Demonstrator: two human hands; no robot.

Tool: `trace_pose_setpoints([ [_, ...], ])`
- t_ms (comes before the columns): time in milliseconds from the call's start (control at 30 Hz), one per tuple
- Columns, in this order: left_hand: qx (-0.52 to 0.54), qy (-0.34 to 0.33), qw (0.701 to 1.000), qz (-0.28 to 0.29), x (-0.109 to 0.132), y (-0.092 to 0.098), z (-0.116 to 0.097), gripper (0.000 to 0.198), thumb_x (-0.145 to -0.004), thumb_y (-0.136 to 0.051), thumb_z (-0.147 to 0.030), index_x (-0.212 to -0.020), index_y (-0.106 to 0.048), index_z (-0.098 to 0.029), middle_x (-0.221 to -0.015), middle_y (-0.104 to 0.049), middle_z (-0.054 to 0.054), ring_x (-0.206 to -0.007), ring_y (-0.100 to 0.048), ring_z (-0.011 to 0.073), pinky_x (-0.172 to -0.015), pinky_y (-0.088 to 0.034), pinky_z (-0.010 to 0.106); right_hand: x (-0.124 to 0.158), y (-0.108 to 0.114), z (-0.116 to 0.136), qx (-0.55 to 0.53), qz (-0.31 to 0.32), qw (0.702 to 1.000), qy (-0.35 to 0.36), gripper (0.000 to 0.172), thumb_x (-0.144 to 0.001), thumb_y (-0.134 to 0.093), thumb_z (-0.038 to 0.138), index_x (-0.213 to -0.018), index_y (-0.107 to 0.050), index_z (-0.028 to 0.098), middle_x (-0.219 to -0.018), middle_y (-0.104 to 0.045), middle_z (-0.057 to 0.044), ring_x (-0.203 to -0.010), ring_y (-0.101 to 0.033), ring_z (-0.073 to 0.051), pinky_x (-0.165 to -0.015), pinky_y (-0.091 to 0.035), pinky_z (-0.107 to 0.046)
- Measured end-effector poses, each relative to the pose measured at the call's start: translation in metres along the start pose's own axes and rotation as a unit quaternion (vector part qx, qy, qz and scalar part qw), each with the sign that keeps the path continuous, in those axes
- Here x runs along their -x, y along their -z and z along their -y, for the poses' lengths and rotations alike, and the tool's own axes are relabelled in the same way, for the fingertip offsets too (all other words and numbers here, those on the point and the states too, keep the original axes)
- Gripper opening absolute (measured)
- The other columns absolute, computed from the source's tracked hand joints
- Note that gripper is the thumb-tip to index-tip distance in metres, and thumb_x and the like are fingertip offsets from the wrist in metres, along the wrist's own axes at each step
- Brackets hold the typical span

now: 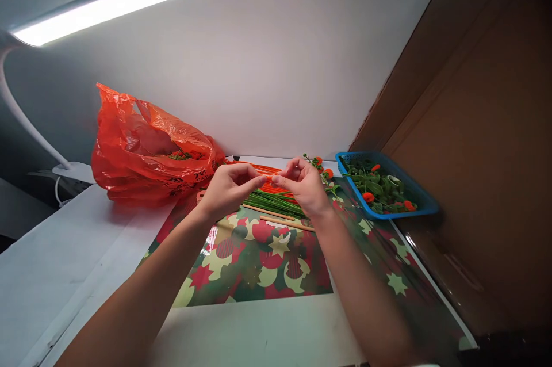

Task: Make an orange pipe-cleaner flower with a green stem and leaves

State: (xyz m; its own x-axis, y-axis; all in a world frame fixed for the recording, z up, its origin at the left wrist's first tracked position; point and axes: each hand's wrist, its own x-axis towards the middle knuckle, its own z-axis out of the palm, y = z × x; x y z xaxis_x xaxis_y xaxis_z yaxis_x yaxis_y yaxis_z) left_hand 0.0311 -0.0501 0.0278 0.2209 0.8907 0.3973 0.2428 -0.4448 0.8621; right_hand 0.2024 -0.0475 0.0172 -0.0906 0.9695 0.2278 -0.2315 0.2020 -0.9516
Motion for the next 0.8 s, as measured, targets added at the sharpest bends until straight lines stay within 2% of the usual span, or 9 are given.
trace_pose_setpoints([
  [67,0.081,0.100,0.991,0.034,-0.002,0.003,-0.002,0.032,-0.070,-0.073,-0.040,-0.059,-0.059,-0.014,-0.049,-0.045,-0.004,-0.043,-0.037,0.0063,-0.042,-0.027,0.019,0.005,0.000,0.002,0.069,0.007,0.994,0.090,0.035,-0.064,-0.080,0.032,-0.071,-0.048,0.022,-0.067,-0.064,0.005,-0.066,-0.066,-0.013,-0.067,-0.055,-0.027],
  [133,0.133,0.166,0.975,0.062,-0.004,0.007,-0.001,0.032,-0.064,-0.077,-0.039,-0.056,-0.058,-0.014,-0.051,-0.047,-0.003,-0.045,-0.038,0.0061,-0.042,-0.027,0.018,0.011,0.000,0.004,0.171,0.036,0.966,0.193,0.016,-0.076,-0.068,0.023,-0.073,-0.053,0.022,-0.071,-0.066,0.002,-0.072,-0.067,-0.015,-0.069,-0.054,-0.027],
  [233,0.157,0.195,0.964,0.094,-0.006,0.010,0.004,0.032,-0.062,-0.078,-0.039,-0.055,-0.058,-0.014,-0.054,-0.051,-0.002,-0.048,-0.042,0.0071,-0.042,-0.029,0.018,0.016,0.002,0.006,0.285,0.067,0.914,0.282,0.012,-0.080,-0.057,0.012,-0.072,-0.056,0.022,-0.074,-0.067,0.000,-0.075,-0.066,-0.016,-0.071,-0.052,-0.029],
  [300,0.111,0.145,0.981,0.071,-0.005,0.009,0.007,0.031,-0.067,-0.076,-0.042,-0.062,-0.062,-0.014,-0.055,-0.053,-0.002,-0.047,-0.043,0.0074,-0.043,-0.031,0.019,0.014,0.002,0.004,0.276,0.040,0.925,0.260,0.011,-0.079,-0.059,0.015,-0.072,-0.055,0.022,-0.071,-0.066,0.000,-0.072,-0.065,-0.015,-0.070,-0.052,-0.029],
  [400,-0.060,-0.054,0.996,-0.047,-0.003,0.004,0.012,0.025,-0.073,-0.075,-0.039,-0.078,-0.068,-0.016,-0.061,-0.060,-0.001,-0.047,-0.045,0.0078,-0.044,-0.036,0.020,0.005,0.001,-0.002,0.155,-0.016,0.978,0.140,0.021,-0.071,-0.072,0.025,-0.071,-0.051,0.022,-0.067,-0.062,0.003,-0.066,-0.065,-0.015,-0.065,-0.053,-0.027],
  [500,-0.239,-0.291,0.919,-0.118,-0.003,0.002,0.017,0.011,-0.078,-0.074,-0.029,-0.083,-0.070,-0.020,-0.078,-0.070,0.001,-0.058,-0.058,0.0097,-0.056,-0.048,0.021,-0.001,0.001,-0.005,0.038,-0.027,0.999,0.023,0.039,-0.057,-0.084,0.032,-0.065,-0.047,0.021,-0.060,-0.060,0.006,-0.057,-0.064,-0.013,-0.063,-0.055,-0.028],
  [567,-0.303,-0.376,0.868,-0.116,-0.003,0.002,0.022,0.004,-0.082,-0.070,-0.022,-0.086,-0.070,-0.021,-0.083,-0.073,0.001,-0.067,-0.065,0.0105,-0.063,-0.051,0.020,-0.002,0.002,-0.004,0.000,-0.018,1.000,-0.022,0.044,-0.051,-0.087,0.033,-0.064,-0.046,0.020,-0.058,-0.060,0.007,-0.053,-0.064,-0.012,-0.064,-0.056,-0.028],
  [667,-0.336,-0.397,0.849,-0.099,-0.003,0.004,0.027,0.007,-0.086,-0.065,-0.020,-0.091,-0.070,-0.021,-0.083,-0.073,0.001,-0.070,-0.068,0.0106,-0.065,-0.052,0.019,-0.002,0.003,-0.001,-0.017,-0.009,0.999,-0.037,0.047,-0.049,-0.088,0.035,-0.063,-0.046,0.020,-0.057,-0.059,0.008,-0.052,-0.065,-0.012,-0.066,-0.057,-0.029],
  [800,-0.346,-0.353,0.866,-0.077,-0.002,0.004,0.025,0.011,-0.089,-0.061,-0.025,-0.088,-0.071,-0.021,-0.082,-0.073,0.001,-0.068,-0.066,0.0106,-0.060,-0.049,0.019,-0.002,0.004,-0.002,-0.002,-0.011,1.000,-0.015,0.045,-0.050,-0.088,0.034,-0.063,-0.047,0.020,-0.057,-0.059,0.008,-0.056,-0.065,-0.012,-0.064,-0.056,-0.028],
])
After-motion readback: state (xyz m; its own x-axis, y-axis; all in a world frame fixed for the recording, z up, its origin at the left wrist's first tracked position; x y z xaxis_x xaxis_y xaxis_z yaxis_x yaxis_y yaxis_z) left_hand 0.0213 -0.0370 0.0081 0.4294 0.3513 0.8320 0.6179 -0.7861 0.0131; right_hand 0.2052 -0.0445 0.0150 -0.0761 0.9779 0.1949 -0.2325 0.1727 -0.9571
